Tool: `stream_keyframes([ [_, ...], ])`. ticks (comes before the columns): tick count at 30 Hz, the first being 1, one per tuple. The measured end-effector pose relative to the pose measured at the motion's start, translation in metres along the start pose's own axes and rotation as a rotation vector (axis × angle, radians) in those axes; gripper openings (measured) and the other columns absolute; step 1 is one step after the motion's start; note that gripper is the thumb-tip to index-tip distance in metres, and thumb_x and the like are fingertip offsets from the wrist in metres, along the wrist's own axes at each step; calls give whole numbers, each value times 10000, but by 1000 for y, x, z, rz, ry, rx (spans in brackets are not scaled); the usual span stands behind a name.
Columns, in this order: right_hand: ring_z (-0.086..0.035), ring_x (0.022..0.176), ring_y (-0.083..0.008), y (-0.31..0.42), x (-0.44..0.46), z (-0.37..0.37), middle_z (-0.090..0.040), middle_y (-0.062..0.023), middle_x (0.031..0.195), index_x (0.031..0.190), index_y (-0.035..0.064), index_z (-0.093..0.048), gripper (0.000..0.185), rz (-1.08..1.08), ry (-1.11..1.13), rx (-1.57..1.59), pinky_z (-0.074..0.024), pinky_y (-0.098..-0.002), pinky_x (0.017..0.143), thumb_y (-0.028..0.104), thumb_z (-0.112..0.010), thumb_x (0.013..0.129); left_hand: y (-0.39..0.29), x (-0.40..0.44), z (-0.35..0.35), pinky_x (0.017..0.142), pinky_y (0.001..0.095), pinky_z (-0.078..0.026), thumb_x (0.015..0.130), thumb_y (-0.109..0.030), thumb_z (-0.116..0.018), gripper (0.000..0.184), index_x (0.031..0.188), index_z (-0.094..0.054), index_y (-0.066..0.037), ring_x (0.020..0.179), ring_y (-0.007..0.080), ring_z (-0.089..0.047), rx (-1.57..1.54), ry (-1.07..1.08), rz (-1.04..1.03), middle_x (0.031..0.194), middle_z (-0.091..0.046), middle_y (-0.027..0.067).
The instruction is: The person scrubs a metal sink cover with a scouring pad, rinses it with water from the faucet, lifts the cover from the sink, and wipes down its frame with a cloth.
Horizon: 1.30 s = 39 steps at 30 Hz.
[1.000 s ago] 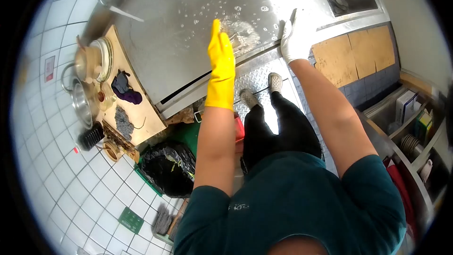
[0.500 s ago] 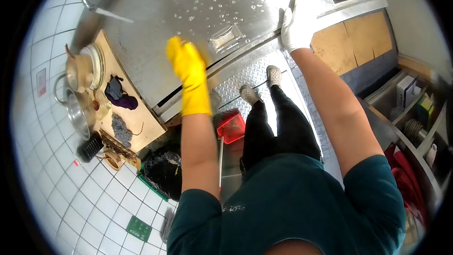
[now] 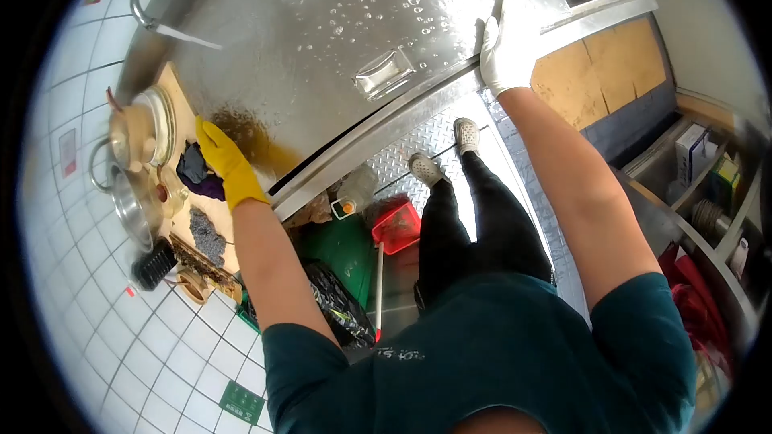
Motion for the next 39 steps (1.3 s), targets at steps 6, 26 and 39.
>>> stream_keyframes([
  [6,-520,1396,-501,6,3,8,-577,-302,1495,1534,6,-558,526,6,30,8,-402,-582,1208,227,-639,1064,-141,-5,-88,1192,380,-482,1192,-386,-480,512,1459,-704,-11,1365,255,-661,-509,477,302,1481,-723,131],
  [26,-551,1174,-454,13,17,20,-601,-224,1194,1221,40,-628,268,18,-7,114,-450,-570,1033,160,-687,988,-81,-51,-53,1207,432,-491,1212,-378,-432,544,1541,-618,13,1403,333,-638,-313,262,282,1560,-653,199],
  [39,-527,1359,-499,5,7,13,-585,-280,1463,1548,19,-544,558,-17,18,44,-396,-599,1198,267,-631,1056,-166,-76,-56,1250,488,-444,1202,-427,-438,599,1578,-558,23,1458,419,-592,-170,197,12,1597,-603,251],
])
Point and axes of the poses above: each hand's wrist, its own x-axis towards the middle knuckle, its own z-axis out of the back of the hand, y = z × x, the point moved 3 cm from there along x, towards the middle knuckle
